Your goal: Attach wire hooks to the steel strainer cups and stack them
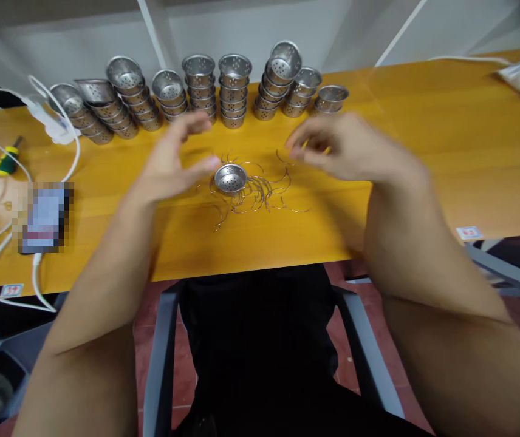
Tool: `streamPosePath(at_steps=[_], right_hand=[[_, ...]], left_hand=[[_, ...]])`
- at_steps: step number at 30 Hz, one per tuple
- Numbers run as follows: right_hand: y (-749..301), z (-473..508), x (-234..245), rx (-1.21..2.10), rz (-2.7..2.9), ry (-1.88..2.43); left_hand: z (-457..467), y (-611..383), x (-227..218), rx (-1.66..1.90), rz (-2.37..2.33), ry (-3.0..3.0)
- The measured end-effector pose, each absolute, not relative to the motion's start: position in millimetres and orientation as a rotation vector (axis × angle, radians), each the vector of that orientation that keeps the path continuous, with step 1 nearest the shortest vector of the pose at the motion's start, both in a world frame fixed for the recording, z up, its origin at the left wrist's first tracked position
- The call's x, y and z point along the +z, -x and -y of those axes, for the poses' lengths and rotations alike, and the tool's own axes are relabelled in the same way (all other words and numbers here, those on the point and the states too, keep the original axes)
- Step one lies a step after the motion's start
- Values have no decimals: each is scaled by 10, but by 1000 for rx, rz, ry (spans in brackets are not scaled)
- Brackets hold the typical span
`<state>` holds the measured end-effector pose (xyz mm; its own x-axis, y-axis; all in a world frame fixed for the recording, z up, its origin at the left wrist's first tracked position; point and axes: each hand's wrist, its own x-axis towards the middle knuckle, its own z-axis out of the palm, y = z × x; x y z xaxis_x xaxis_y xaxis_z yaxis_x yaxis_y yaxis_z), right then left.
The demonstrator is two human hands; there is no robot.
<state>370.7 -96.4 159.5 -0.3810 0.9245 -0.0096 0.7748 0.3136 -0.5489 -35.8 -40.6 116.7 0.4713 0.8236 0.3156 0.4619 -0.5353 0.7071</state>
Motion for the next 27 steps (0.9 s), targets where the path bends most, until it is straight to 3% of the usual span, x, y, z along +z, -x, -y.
streamPosePath(at_steps=[2, 5, 9, 17, 27], right_hand=[[-3645, 715, 1416, 839, 2509, 1611], [-3628, 446, 1079, 698, 2579, 1661], [-3650, 394, 837, 558, 2622, 1627], [-3262, 532, 1010, 134, 2853, 1829], [-3097, 388, 1323, 179, 3216, 1897]], left_hand=[[374, 164, 787, 650, -1196, -2216], [412, -81, 373, 596, -1295, -2347], [441, -198, 268, 620, -1346, -2362], [457, -78, 328, 930, -1299, -2278], [161, 253, 22, 1295, -1161, -2144]])
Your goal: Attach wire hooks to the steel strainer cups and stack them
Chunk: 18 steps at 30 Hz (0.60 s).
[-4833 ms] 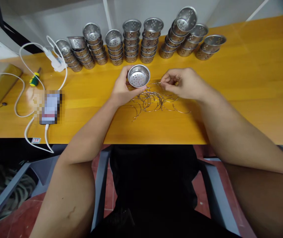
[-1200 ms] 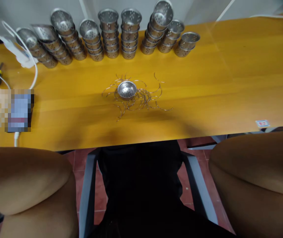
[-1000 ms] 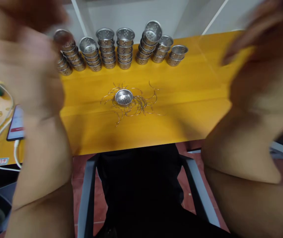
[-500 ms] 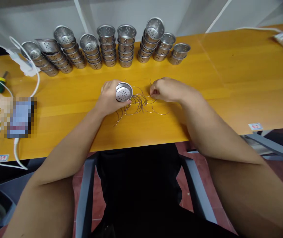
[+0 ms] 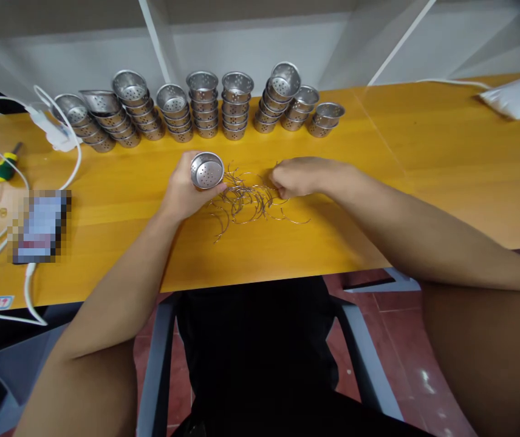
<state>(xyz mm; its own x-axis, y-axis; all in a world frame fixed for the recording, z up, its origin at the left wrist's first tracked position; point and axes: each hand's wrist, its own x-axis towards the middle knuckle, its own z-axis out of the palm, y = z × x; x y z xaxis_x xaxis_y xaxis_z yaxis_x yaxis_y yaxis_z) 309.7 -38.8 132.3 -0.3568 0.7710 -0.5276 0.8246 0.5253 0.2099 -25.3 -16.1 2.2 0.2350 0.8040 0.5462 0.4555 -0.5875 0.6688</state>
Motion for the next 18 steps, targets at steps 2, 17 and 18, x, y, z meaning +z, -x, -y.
streamPosePath(at_steps=[2, 17, 18], right_hand=[[-3103, 376, 1277, -116, -2210, -1308], [-2857, 706, 1344, -321, -2240, -1658], [-2815, 705, 1337, -339, -2226, -1683]], left_hand=[[157, 258, -1, 1305, -1145, -2135], [152, 200, -27, 1285, -1054, -2284], [160, 188, -21, 1284, -1047, -2294]])
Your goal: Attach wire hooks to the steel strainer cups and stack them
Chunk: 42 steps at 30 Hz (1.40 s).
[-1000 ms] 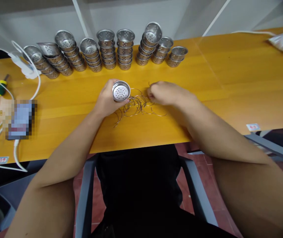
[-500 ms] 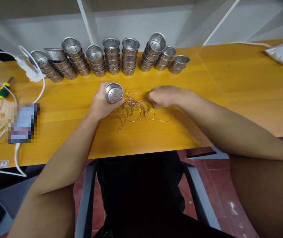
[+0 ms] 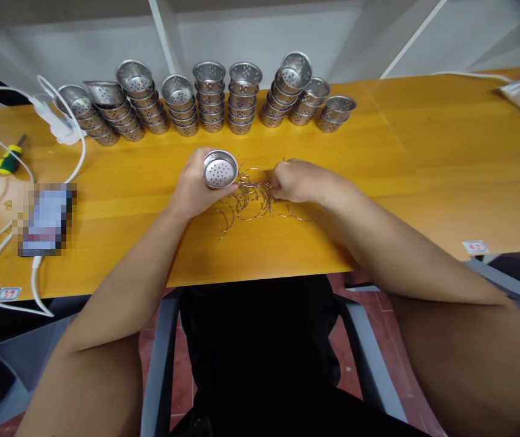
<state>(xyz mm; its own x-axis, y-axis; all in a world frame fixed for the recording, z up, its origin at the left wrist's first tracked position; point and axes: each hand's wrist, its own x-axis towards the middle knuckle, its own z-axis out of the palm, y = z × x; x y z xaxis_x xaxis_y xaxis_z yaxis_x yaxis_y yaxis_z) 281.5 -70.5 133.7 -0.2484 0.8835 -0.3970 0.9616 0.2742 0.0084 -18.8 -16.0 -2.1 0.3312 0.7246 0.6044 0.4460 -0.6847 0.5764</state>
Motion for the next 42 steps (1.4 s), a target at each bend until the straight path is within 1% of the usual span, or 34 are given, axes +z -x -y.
streamPosePath(at_steps=[5, 9, 17, 20, 23, 25, 28, 30, 34, 39, 42], right_hand=[[-2711, 665, 1279, -419, -2186, -1734], [-2683, 664, 1187, -421, -2166, -1787], [-2621, 739, 1092, -362, -2255, -1695], [-2711, 732, 1101, -409, -2351, -1676], [-2893, 700, 1116, -586, -2448, -1748], [-3025, 671, 1115, -828, -2463, -1785], [-3184, 631, 1082, -1277, -2509, -1780], [-3258, 614, 1048, -1462, -2612, -1789], [-3339, 603, 1012, -1577, -2749, -1887], [-3318, 603, 1027, -1794, -2864, -1775], [-3251, 591, 1026, -1941, -2937, -1802]], left_hand=[[210, 139, 56, 1282, -984, -2354], [226, 126, 97, 1278, -969, -2381], [90, 128, -23, 1375, -802, -2423], [56, 148, -45, 1389, -825, -2424], [67, 158, -61, 1382, -897, -2395], [96, 141, -67, 1342, -980, -2305], [143, 81, -63, 1284, -1054, -2145], [162, 40, -54, 1259, -1038, -2094], [189, 15, -33, 1202, -987, -2081], [229, 54, -4, 1199, -991, -2119], [235, 71, 8, 1214, -970, -2148]])
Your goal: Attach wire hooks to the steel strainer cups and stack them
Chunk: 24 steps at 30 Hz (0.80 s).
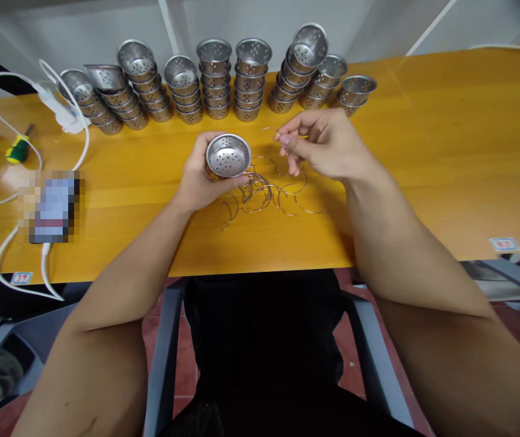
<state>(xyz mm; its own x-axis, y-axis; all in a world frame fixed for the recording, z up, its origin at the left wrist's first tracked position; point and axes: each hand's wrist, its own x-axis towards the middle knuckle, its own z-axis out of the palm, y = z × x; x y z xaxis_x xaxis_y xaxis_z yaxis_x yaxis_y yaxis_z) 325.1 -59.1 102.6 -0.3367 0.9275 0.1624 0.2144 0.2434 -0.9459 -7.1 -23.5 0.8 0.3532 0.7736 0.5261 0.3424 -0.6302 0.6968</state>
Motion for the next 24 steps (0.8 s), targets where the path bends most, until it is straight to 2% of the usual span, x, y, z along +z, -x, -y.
streamPosePath(at_steps=[8, 24], right_hand=[[-3098, 624, 987, 1016, 1642, 1277], [-2782, 834, 936, 892, 1658, 1173]], left_hand=[[276, 46, 60, 1155, -911, -2174], [259, 69, -25, 1212, -917, -2220]])
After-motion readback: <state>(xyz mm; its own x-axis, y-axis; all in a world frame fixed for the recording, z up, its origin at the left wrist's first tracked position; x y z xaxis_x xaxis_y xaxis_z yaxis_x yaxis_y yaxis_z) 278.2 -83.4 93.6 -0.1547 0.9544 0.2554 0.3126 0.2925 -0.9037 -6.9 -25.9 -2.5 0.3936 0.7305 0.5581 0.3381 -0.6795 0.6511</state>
